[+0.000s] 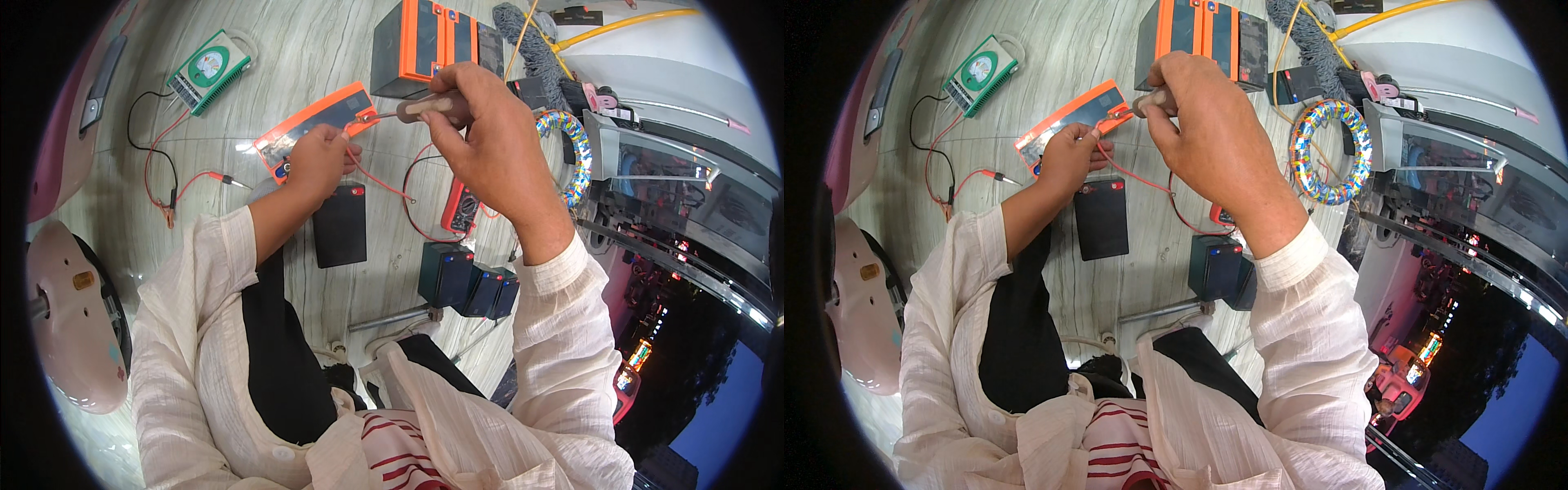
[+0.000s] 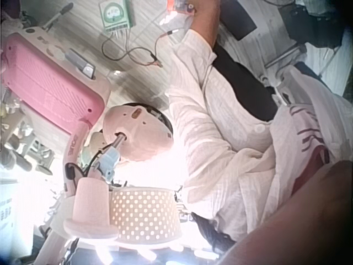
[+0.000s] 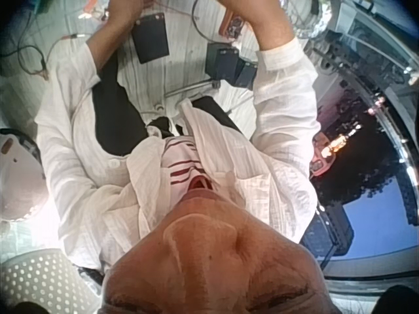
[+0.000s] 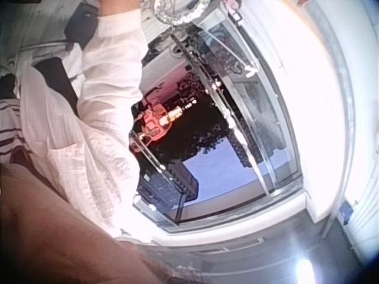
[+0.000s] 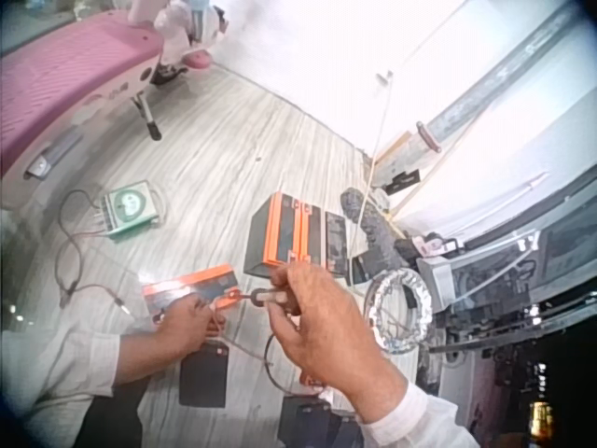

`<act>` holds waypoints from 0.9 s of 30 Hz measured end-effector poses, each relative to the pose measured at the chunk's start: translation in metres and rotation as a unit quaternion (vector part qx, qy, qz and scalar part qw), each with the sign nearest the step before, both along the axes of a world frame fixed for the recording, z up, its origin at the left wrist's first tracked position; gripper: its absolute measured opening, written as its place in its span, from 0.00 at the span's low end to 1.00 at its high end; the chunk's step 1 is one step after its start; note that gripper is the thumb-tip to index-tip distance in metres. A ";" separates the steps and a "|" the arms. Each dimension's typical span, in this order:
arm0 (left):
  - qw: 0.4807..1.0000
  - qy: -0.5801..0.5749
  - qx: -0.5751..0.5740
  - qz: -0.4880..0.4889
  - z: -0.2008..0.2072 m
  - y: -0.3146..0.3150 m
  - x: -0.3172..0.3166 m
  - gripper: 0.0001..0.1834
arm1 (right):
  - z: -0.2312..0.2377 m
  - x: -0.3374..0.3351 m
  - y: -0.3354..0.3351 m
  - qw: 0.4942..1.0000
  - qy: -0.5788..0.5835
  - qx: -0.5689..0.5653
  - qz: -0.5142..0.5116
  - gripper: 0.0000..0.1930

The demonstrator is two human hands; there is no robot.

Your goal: The person retrieves a wipe, walks through a showroom of electric scooters, and sits on the floor. They then use a screwdriver and multimeter to connect wires and test several small batteries.

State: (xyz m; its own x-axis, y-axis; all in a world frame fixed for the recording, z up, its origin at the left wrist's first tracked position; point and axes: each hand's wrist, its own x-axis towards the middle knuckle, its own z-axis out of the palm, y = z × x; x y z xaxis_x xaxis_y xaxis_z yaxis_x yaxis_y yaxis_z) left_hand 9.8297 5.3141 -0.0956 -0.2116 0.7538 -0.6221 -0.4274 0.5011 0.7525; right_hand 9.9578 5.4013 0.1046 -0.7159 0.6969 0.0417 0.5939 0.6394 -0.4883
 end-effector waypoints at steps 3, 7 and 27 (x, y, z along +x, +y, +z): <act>1.000 -0.002 0.000 0.001 0.002 0.001 0.000 0.12 | 0.002 0.006 0.000 1.000 0.013 -0.002 0.027 0.15; 1.000 0.001 -0.004 0.001 0.001 0.001 0.000 0.13 | 0.009 0.006 -0.002 0.999 0.026 -0.027 0.003 0.16; 0.999 0.032 -0.017 -0.023 0.000 0.009 0.006 0.13 | 0.002 0.007 -0.002 0.999 0.035 -0.028 0.006 0.12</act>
